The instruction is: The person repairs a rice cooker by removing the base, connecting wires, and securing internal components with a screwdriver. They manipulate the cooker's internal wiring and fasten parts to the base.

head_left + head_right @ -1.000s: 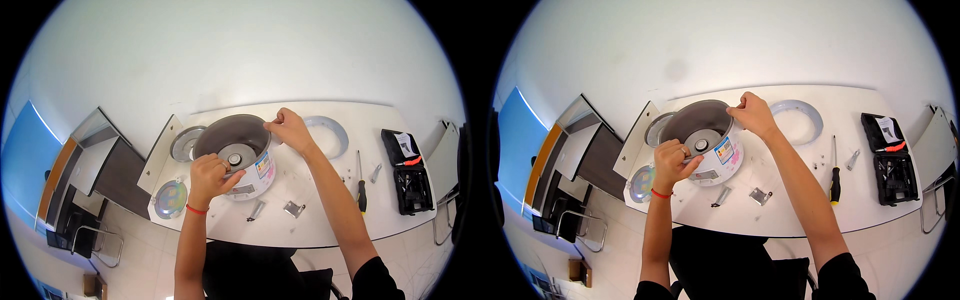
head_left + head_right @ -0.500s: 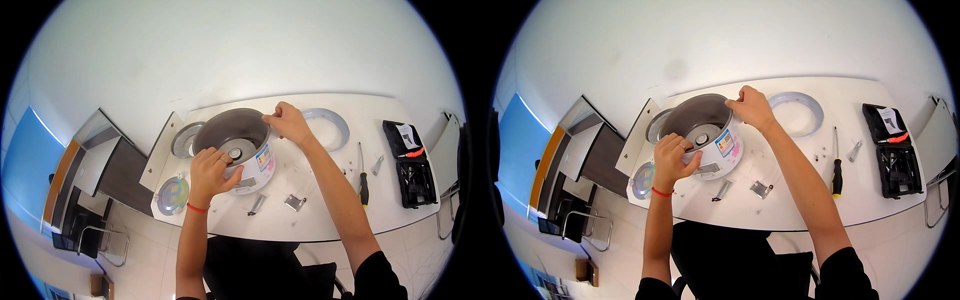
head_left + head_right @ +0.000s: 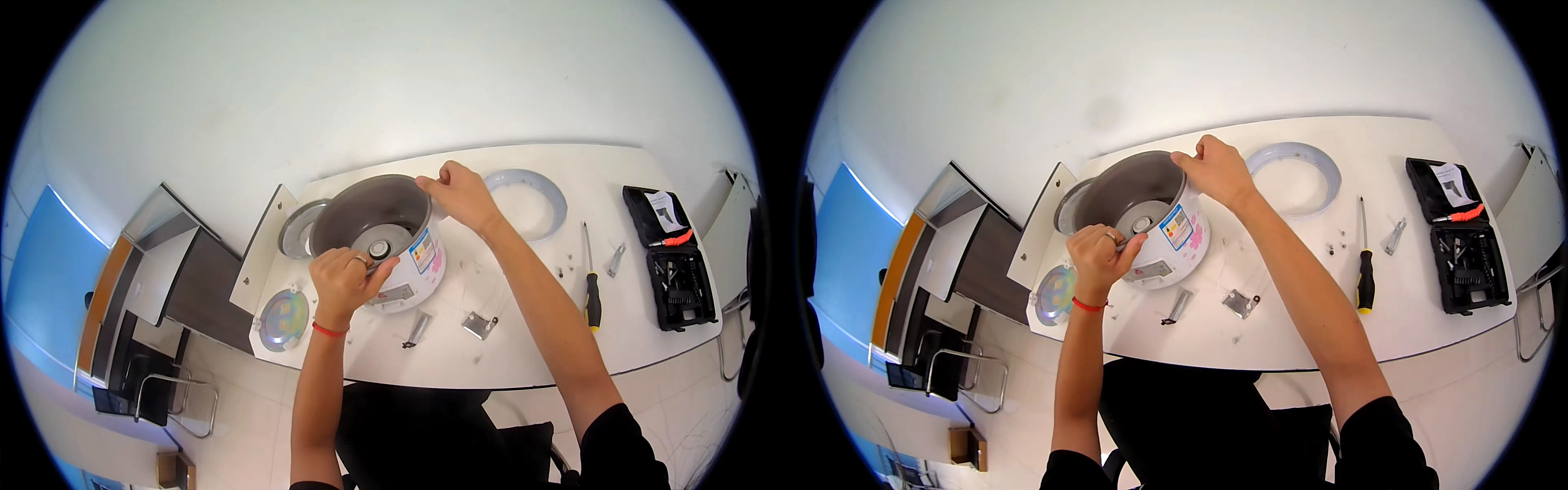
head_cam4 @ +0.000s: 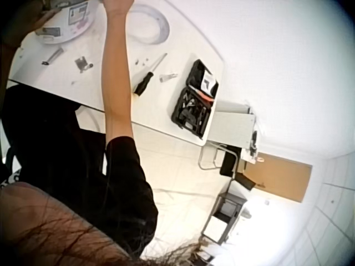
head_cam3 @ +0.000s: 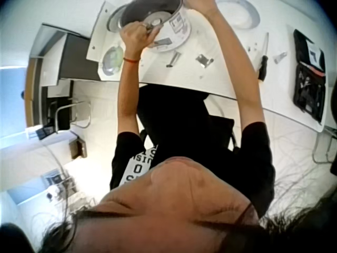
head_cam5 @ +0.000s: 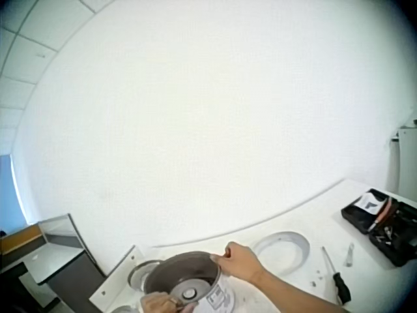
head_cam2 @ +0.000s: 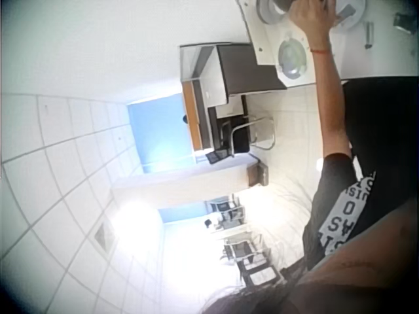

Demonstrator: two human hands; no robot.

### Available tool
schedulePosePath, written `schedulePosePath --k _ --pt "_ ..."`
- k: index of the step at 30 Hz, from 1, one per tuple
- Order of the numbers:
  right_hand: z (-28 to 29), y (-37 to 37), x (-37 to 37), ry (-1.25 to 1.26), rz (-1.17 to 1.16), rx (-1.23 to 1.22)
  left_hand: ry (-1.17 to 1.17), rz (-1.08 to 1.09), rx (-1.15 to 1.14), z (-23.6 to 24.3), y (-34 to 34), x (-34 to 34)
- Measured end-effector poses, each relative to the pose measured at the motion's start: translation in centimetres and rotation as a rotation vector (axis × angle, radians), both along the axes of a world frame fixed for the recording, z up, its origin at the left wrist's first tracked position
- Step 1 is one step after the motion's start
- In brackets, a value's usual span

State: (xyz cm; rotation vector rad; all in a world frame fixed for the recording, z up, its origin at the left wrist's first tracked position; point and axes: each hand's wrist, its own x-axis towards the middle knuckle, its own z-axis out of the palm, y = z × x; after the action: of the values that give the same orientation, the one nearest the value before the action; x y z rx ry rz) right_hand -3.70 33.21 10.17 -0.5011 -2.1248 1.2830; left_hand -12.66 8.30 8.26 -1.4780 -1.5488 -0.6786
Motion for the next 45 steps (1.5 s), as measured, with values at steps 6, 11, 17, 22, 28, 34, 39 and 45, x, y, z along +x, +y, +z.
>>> schedulePosePath --k 6,11,17,22,28,34,39,45 --pt "-0.4 0.2 0.0 0.076 0.078 -0.100 -0.024 0.002 -0.018 0.1 -0.2 0.0" --pt "0.2 0.1 0.5 0.032 0.090 -0.119 -0.056 -0.010 -0.039 0.7 -0.3 0.9" --pt "-0.2 0.8 0.1 0.023 0.123 -0.188 -0.033 0.032 0.019 -0.1 0.3 0.8" --pt "-0.1 1.2 0.3 0.099 0.258 -0.349 -0.030 0.007 0.042 0.0 0.3 0.1" --pt "1.9 0.4 1.7 0.357 0.487 -0.609 -0.475 0.205 0.379 -0.1 -2.1 -3.6" --pt "2.3 1.5 2.2 0.353 0.580 -0.395 -1.332 -0.335 0.961 3.1 -2.5 -3.7" --pt "-0.4 0.2 0.2 0.262 0.648 -0.519 -1.695 -0.756 0.909 0.6 -3.3 -4.4" --pt "-1.5 -1.2 0.0 0.148 0.710 -0.632 -1.976 -1.012 0.744 -5.7 -2.7 -6.5"
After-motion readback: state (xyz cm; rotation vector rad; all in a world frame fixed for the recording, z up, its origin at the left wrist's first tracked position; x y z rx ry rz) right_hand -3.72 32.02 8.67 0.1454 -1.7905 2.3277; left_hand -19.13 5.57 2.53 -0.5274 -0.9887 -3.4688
